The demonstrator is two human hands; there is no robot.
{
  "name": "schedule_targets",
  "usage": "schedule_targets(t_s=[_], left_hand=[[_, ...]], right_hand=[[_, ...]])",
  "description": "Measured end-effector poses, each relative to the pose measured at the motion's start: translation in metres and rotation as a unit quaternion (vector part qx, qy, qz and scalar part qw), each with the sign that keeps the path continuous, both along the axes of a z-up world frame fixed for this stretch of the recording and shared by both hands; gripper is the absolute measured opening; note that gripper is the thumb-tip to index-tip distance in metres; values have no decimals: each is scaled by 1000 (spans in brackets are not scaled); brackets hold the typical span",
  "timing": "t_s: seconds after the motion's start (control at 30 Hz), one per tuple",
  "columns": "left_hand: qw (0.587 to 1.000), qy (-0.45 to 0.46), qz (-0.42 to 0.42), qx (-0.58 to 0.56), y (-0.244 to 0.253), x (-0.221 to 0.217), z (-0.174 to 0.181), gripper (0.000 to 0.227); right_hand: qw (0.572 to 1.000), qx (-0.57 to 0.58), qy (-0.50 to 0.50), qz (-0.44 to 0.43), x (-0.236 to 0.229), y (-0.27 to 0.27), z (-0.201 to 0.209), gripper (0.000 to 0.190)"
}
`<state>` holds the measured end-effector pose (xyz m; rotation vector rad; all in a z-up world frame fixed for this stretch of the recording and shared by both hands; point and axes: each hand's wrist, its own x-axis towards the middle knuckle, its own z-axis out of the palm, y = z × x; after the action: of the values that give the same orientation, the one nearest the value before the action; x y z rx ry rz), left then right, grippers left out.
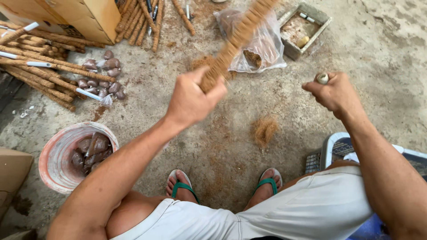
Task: The person wraps fibrous material around a long white handle using a thin wire to secure it. They repeatedly pull the wire tight and adjust the fibers along the handle's length.
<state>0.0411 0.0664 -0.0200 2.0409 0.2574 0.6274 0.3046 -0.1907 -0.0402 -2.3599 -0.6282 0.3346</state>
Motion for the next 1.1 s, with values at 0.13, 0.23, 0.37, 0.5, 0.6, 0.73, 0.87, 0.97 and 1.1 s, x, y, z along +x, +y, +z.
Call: schedule_targets(t_s=[0.13,0.23,0.37,0.5,0.6,0.73,0.87,0.97,1.1], left_hand=[[987,68,134,-58,40,5,2,19],[974,79,209,-31,69,8,-4,15],[961,91,261,-2,101,17,-15,13],[957,116,258,67,117,26,-23,16],[948,178,249,83,119,30,-27,16],[931,254,248,85,114,34,-32,20],[910,310,243,134,110,40,-43,21],[900,324,215,199,110,45,-59,19],[860,360,185,312,114,57,-83,20]], right_hand=[[998,-40,18,38,-16,4,5,38],[994,-46,8,99,-36,6,10,43],[974,-2,-14,227,-74,5,14,50],[955,7,-76,288,-103,6,20,50],[949,29,-44,311,-113,4,25,44],[947,31,17,319,-123,2,28,29],[918,3,-30,396,-134,4,27,32],[857,77,-113,498,-146,-2,30,23],[812,93,-194,543,-160,-10,39,25]])
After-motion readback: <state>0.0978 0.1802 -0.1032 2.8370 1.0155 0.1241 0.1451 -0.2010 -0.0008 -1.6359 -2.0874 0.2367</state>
